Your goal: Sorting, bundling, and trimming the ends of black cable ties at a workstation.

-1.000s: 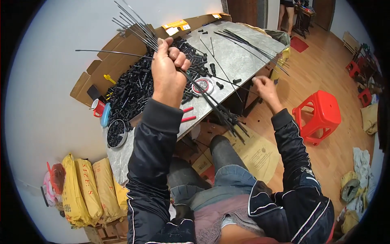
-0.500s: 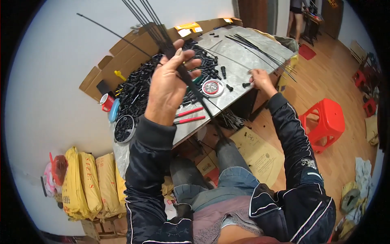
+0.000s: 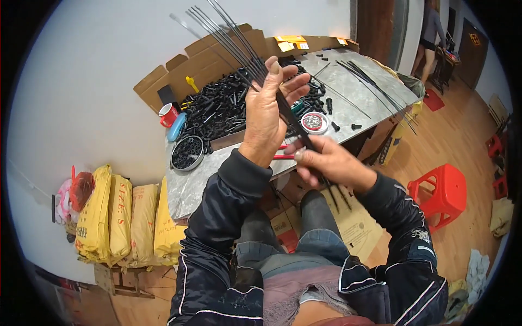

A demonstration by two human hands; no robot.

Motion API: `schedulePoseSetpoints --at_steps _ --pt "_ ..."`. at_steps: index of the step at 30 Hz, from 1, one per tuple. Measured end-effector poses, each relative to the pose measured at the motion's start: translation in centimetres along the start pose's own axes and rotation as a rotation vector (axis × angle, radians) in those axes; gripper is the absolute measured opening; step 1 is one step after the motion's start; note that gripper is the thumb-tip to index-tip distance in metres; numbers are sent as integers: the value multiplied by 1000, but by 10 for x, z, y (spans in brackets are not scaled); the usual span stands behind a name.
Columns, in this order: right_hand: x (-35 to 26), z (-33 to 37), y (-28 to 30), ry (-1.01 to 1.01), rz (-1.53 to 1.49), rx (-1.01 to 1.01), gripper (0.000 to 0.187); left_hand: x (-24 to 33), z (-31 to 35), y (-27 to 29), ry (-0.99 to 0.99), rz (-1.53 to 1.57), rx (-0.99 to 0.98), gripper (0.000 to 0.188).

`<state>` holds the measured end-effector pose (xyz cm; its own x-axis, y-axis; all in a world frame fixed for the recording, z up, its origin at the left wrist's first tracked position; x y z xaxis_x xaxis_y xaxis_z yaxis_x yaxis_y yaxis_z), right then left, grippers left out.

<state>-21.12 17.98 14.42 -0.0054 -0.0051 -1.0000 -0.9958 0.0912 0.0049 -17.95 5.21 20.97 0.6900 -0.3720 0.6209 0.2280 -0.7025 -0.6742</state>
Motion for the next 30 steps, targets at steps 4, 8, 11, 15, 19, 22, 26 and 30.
schedulePoseSetpoints --at_steps 4,8,11,15,19,22,26,30 --pt "10 8 -27 -7 -120 11 22 14 12 15 -17 -436 -111 61" --pt "8 9 -34 20 -28 49 21 23 33 39 86 -278 40 53" --pt "27 12 -57 -62 56 0 21 45 23 64 122 -108 130 38" --pt "52 -1 -61 47 116 -148 20 57 29 72 205 -106 135 33" --pt "62 -47 1 66 338 189 29 68 41 80 225 -161 101 31" --pt "68 -76 32 206 874 475 30 66 45 85 216 -128 143 30" --pt "83 -107 15 461 1284 496 37 63 55 89 265 -86 149 31" --pt "112 -120 12 348 1378 491 33 69 67 94 299 -148 126 31"
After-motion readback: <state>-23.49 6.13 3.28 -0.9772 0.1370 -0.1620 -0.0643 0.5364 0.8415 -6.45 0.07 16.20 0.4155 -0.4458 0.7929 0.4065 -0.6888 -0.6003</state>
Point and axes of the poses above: each hand's wrist, its own z-axis away from the middle knuckle, its own y-axis out of the back of the hand, x = y × z, the point moved 5 cm from there along -z, towards the middle knuckle, and after that the axes turned 5 degrees about z, right-handed, at the moved point
